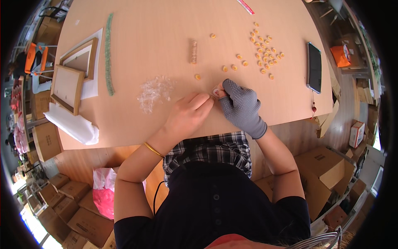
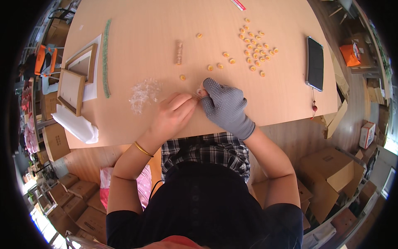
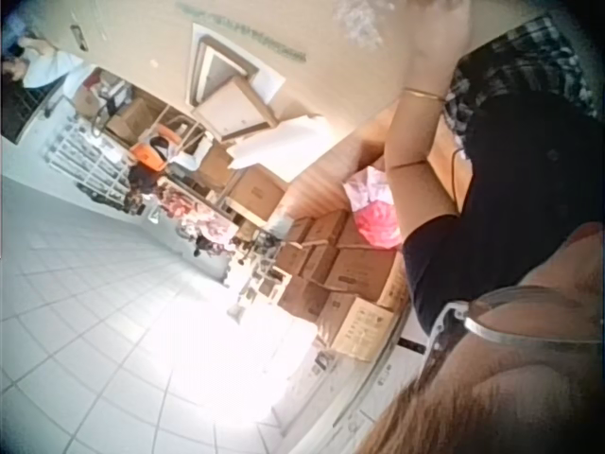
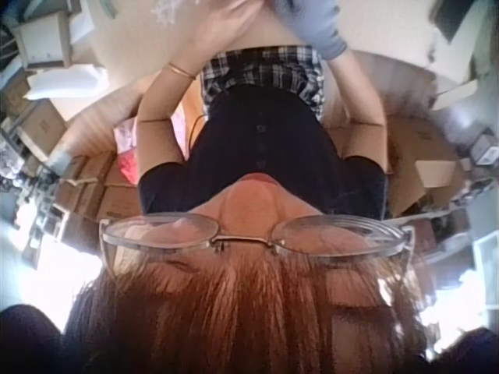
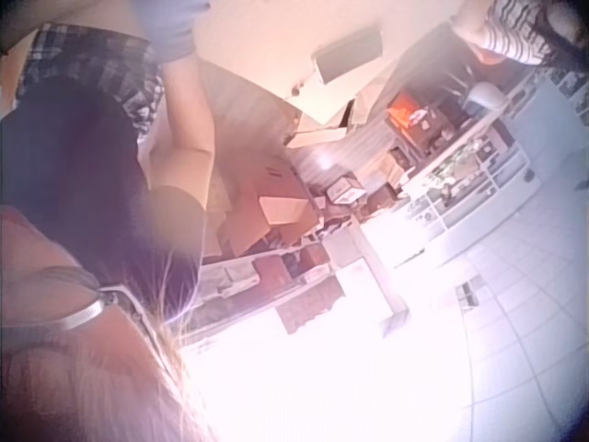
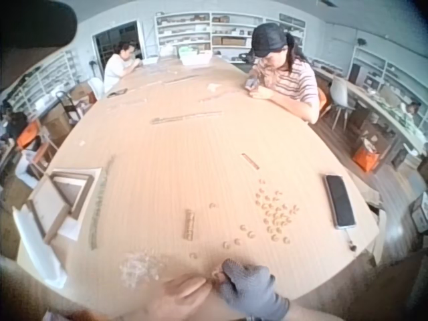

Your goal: Manually fitting small yellow rings onto a plastic strip or component.

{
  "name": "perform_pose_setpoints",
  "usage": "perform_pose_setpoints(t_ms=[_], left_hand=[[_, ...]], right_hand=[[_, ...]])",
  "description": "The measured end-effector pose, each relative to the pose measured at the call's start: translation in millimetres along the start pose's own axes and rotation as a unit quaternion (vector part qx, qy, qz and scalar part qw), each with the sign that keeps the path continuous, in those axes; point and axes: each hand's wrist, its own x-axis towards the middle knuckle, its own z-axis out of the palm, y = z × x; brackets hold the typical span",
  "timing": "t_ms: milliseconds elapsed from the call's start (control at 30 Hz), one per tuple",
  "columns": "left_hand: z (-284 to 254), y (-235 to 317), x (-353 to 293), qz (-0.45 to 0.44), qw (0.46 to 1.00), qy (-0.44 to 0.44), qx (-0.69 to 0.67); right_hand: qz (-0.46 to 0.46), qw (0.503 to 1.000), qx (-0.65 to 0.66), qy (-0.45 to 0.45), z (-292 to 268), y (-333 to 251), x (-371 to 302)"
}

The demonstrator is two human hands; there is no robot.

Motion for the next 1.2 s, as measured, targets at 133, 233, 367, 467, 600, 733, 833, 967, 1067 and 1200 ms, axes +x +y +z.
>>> perform_pose_setpoints(t_ms=[133,233,367,467,600,733,833,967,1067,1200], left_hand=[[-0.2,0.7,1.2,-0.006,1.0,0.007,-0.003],[-3.6,1.7,-0.3,-0.002,1.0,-0.019,0.0],[2.3,1.0,-0.9,0.001,1.0,0.004,-0.021],[6.2,0.8,-0.3,-0.029,0.998,0.037,-0.045],[13.1,4.1,18.9,-0.046,0.996,0.025,-0.07],[37.7,4.0,51.4,-0.051,0.998,-0.004,-0.046],[37.5,3.8,72.5,-0.107,0.992,-0.012,-0.067],[19.4,-7.8,58.5,-0.161,0.982,0.039,-0.091],[0.4,-21.1,32.0,-0.158,0.985,0.064,0.006],[-4.3,-28.8,18.8,-0.131,0.99,0.047,-0.023]], right_hand=[[-0.017,0.998,-0.052,-0.022,-2.8,-3.8,0.7],[-0.025,0.997,-0.052,-0.044,-6.0,-0.3,0.5],[-0.001,0.988,0.143,0.06,0.4,9.0,0.1],[0.087,0.977,0.149,0.129,-9.8,5.3,1.8],[0.085,0.949,0.209,0.22,-16.0,10.5,-3.3],[0.079,0.919,0.255,0.289,-13.5,14.7,-3.0],[0.081,0.913,0.265,0.3,-18.2,17.4,-1.7],[0.101,0.909,0.281,0.291,-23.6,21.4,-2.4],[0.098,0.911,0.293,0.274,-22.1,19.6,-1.3],[0.069,0.931,0.265,0.242,-17.7,19.7,-1.0]])
